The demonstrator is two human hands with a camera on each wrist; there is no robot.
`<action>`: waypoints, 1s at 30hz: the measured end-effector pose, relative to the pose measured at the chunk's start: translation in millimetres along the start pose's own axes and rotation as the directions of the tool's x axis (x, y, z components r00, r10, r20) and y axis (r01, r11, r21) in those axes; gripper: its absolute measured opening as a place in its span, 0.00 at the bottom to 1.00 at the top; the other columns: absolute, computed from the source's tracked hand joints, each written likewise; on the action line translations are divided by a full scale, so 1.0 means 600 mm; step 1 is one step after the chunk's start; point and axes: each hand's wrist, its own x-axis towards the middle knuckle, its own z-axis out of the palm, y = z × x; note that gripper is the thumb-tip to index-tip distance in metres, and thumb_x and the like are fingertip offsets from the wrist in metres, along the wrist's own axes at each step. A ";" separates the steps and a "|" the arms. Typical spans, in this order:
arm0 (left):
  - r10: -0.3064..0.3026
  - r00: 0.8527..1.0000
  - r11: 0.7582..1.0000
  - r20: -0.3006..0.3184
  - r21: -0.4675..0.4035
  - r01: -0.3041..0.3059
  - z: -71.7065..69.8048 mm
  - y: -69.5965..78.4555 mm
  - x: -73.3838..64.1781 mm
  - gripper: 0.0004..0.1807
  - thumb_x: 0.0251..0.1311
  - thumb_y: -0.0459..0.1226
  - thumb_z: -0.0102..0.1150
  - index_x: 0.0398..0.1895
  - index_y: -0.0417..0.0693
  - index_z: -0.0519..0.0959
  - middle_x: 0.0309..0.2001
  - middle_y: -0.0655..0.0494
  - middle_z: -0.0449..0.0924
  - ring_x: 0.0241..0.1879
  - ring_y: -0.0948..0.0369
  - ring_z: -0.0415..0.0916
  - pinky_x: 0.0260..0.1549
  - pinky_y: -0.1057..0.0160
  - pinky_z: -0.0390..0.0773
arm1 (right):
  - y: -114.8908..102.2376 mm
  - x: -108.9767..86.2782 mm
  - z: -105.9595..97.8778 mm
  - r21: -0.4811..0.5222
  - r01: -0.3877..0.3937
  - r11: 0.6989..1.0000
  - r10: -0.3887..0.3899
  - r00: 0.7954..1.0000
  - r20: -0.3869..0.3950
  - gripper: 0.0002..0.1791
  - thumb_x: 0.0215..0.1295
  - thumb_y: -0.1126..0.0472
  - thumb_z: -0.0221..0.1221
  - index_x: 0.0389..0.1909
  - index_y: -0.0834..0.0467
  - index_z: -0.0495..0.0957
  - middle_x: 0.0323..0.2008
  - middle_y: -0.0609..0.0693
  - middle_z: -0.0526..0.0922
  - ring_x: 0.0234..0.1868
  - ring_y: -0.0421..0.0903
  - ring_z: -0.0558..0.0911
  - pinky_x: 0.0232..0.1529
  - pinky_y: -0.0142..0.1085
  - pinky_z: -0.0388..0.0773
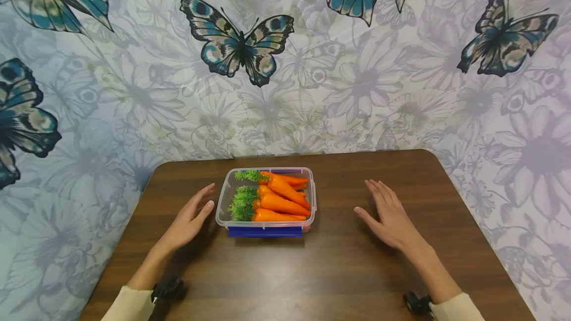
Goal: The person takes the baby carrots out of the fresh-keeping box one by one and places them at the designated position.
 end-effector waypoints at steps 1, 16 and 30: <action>0.004 1.000 0.999 -0.004 -0.033 -0.004 0.002 0.001 0.002 0.32 0.87 0.51 0.45 0.88 0.64 0.54 0.80 0.37 0.65 0.77 0.37 0.68 0.72 0.31 0.69 | -0.001 0.003 0.002 0.015 0.003 1.000 -0.003 1.000 0.001 0.45 0.79 0.42 0.61 0.88 0.48 0.51 0.86 0.62 0.55 0.85 0.69 0.53 0.74 0.77 0.55; -0.012 0.998 0.931 0.059 -0.363 0.032 0.015 0.023 0.023 0.31 0.87 0.43 0.46 0.87 0.51 0.56 0.77 0.31 0.66 0.74 0.32 0.70 0.61 0.62 0.84 | -0.057 0.051 0.025 0.158 0.190 0.969 -0.164 0.973 -0.163 0.29 0.75 0.56 0.68 0.73 0.57 0.75 0.68 0.55 0.83 0.66 0.55 0.84 0.63 0.53 0.81; -0.061 0.994 0.909 0.093 -0.406 0.094 0.019 0.032 0.026 0.32 0.86 0.44 0.48 0.88 0.55 0.55 0.77 0.33 0.67 0.71 0.33 0.74 0.58 0.51 0.86 | -0.105 0.092 0.043 0.278 0.229 0.933 -0.211 0.973 -0.092 0.32 0.69 0.55 0.74 0.72 0.50 0.76 0.66 0.50 0.84 0.65 0.53 0.84 0.62 0.49 0.85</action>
